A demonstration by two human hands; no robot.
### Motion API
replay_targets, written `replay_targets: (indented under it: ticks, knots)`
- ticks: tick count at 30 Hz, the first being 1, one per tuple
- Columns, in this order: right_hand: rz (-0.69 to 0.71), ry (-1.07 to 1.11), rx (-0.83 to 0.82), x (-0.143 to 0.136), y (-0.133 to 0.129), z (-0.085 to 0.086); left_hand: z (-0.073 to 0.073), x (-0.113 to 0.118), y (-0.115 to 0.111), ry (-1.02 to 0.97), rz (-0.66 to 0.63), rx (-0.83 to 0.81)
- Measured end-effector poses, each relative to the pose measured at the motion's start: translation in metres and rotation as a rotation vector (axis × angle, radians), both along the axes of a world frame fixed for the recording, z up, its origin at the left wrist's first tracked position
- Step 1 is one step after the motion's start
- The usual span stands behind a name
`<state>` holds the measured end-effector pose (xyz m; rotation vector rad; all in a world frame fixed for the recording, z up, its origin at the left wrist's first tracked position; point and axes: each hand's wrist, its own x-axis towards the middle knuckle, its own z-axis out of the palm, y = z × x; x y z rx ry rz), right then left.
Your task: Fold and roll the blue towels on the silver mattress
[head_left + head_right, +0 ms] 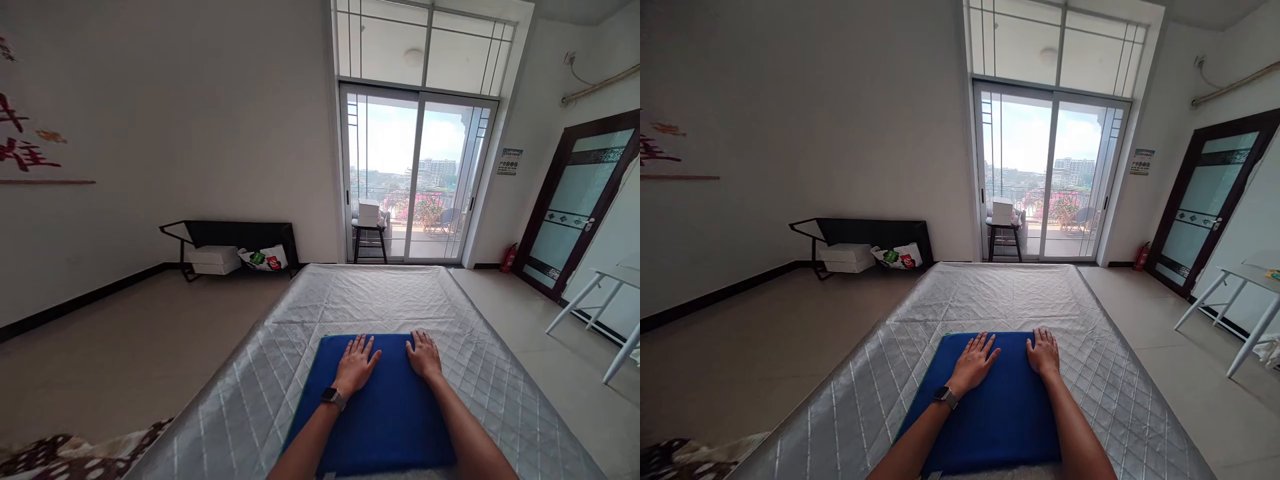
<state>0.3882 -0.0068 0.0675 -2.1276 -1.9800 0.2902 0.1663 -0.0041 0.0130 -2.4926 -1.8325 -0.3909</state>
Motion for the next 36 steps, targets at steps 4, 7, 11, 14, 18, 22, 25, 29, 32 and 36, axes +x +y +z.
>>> replay_targets:
  ticks: [4,7,11,14,18,22,25,29,32,36]
  knots:
    - [0.008,-0.002,-0.002,0.001,0.002,-0.003,-0.003,-0.05,-0.009,0.017,0.136,0.0]
    - [0.005,-0.01,-0.002,0.001,0.003,-0.003,-0.003,-0.074,-0.013,0.009,0.203,-0.013]
    - [0.005,-0.029,-0.02,0.0,-0.001,0.006,-0.001,-0.076,-0.016,-0.013,0.225,-0.018]
    - [-0.001,-0.056,-0.024,-0.004,-0.006,0.015,0.002,-0.071,-0.017,-0.025,0.217,-0.009]
    - [0.0,-0.113,0.031,-0.007,-0.019,0.016,0.003,-0.071,-0.015,-0.02,0.223,-0.017]
    - [0.058,-0.094,0.038,-0.005,-0.033,0.005,-0.003,-0.073,-0.012,-0.009,0.199,-0.001]
    - [0.054,-0.044,0.014,-0.002,-0.039,0.0,-0.008,-0.077,-0.015,0.021,0.156,0.016]
    - [0.051,-0.011,0.036,-0.001,-0.04,-0.003,-0.003,-0.081,-0.02,0.072,0.149,0.049]
    - [0.055,0.006,0.045,-0.002,-0.04,-0.004,0.01,-0.056,-0.022,0.084,0.159,0.064]
    - [0.054,0.002,0.048,-0.003,-0.042,-0.004,0.022,0.027,-0.029,0.051,-0.029,0.116]
